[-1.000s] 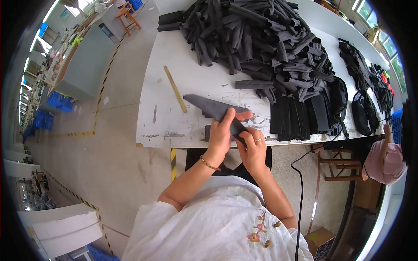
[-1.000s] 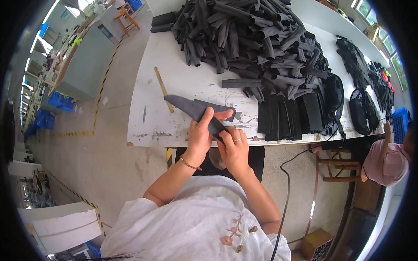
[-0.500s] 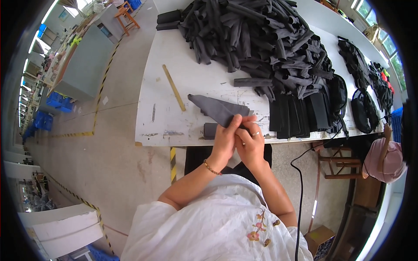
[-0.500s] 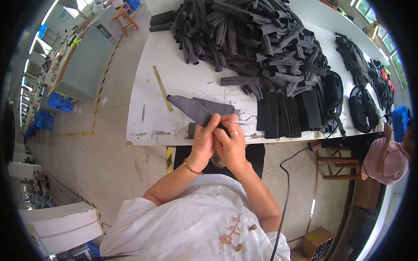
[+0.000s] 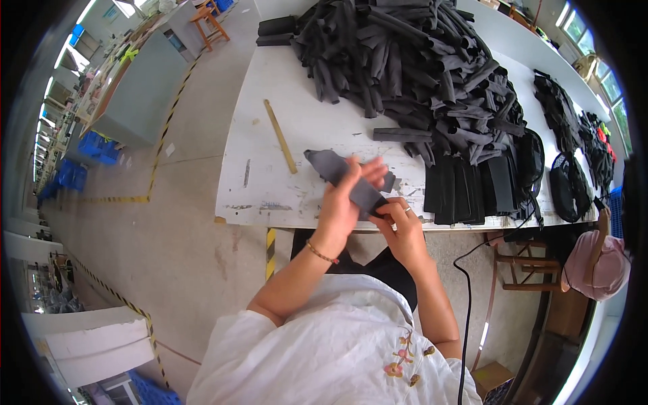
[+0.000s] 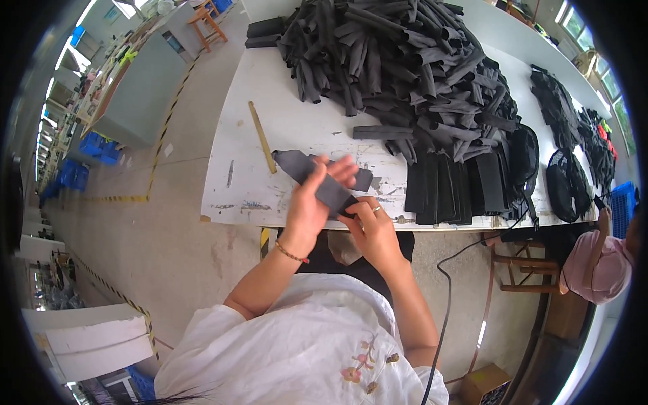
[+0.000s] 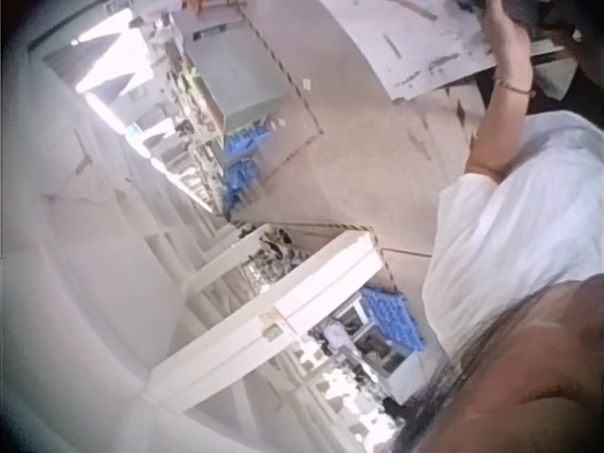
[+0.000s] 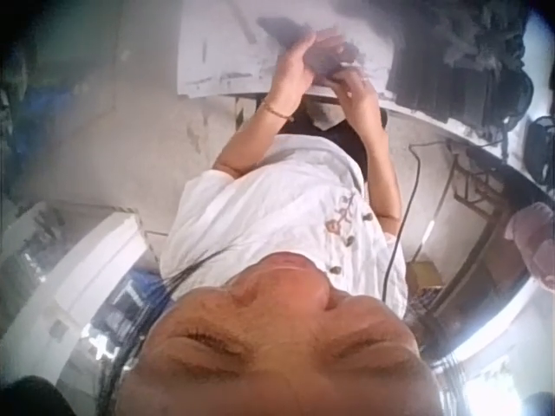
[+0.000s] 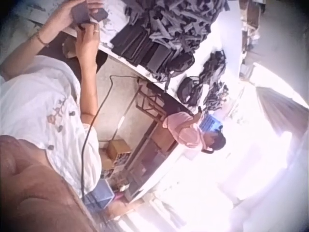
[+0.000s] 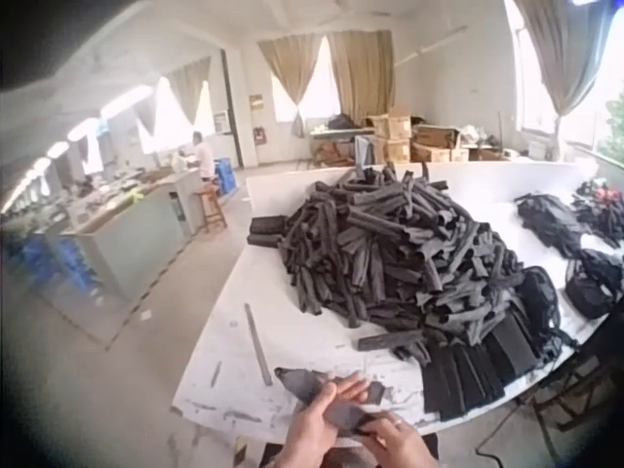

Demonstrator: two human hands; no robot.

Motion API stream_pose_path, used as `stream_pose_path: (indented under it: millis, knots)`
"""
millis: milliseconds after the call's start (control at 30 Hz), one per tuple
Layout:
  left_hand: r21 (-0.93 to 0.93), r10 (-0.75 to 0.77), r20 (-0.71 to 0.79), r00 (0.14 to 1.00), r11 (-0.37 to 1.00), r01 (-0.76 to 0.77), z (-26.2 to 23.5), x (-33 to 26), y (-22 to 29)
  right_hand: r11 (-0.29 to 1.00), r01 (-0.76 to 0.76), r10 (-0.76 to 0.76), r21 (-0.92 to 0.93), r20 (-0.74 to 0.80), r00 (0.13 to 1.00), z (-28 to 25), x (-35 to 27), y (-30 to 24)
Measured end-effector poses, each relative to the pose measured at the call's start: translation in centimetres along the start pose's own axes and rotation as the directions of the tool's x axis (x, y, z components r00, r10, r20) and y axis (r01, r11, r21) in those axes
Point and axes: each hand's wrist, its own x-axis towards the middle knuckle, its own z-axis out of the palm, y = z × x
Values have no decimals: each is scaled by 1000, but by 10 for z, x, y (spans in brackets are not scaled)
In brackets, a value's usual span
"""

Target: Assembling or inspecting grey foam strips at a factory workbench.

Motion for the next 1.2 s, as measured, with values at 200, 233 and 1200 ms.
stream_pose_path:
  millis: [200,233,1200]
  knots:
    - [36,54,92,994,998,-57,4,2,-6,983,165,-170,-78,-60,984,-15,9,2]
    - [43,48,69,996,998,-51,6,-1,-7,978,191,-197,-83,-85,977,-17,11,1]
    - [-16,178,-181,967,983,-184,-3,7,16,980,190,-190,-58,5,982,1,8,3]
